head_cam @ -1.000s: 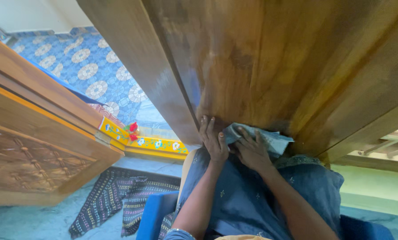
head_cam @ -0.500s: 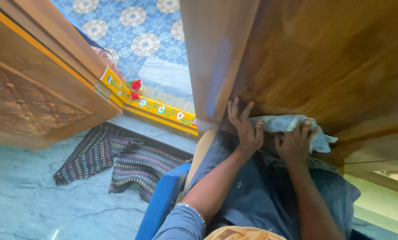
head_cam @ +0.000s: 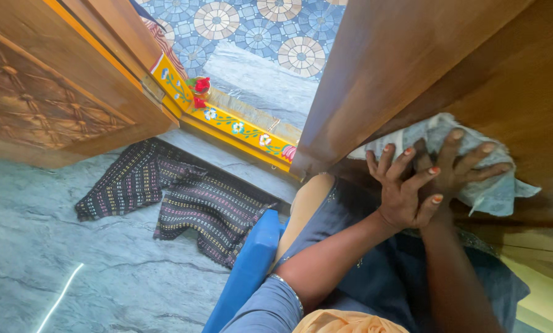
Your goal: The person wipes the surface of a wooden door using a patterned cloth. They move the cloth back and forth across the door's surface, occasionally adjusting the cloth in their hands to continue cleaning different sections.
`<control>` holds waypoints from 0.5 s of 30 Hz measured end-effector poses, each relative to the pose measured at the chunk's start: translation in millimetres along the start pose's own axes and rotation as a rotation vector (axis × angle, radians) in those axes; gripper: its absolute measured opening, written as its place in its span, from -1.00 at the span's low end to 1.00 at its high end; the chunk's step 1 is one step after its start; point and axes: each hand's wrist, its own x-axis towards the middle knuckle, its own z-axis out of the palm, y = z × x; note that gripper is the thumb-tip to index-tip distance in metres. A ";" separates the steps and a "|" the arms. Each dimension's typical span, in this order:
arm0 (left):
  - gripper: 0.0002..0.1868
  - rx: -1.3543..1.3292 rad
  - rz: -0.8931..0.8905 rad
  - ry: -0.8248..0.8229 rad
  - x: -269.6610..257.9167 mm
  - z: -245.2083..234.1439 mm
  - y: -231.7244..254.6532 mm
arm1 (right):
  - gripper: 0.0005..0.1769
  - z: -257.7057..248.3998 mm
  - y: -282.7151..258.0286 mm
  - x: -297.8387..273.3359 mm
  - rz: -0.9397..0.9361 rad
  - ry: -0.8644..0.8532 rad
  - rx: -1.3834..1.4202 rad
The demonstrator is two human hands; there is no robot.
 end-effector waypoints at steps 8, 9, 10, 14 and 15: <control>-0.56 0.065 -0.125 0.042 12.3 -6.1 -3.0 | -0.12 62.3 -24.6 -79.9 -0.612 0.087 -1.583; -0.56 0.068 -0.129 0.047 13.4 -5.0 -1.9 | -0.14 73.4 -26.8 -97.0 -0.741 0.194 -1.997; -0.56 0.079 -0.128 0.020 14.0 -6.6 -1.1 | -0.17 77.2 -33.1 -111.3 -0.823 0.225 -2.152; -0.56 0.129 -0.155 -0.066 19.7 -13.8 2.9 | -0.13 51.4 -58.0 -111.1 -0.821 0.324 -2.020; -0.55 0.146 -0.170 -0.080 21.7 -14.7 3.8 | -0.11 44.1 -61.5 -102.3 -0.807 0.350 -1.977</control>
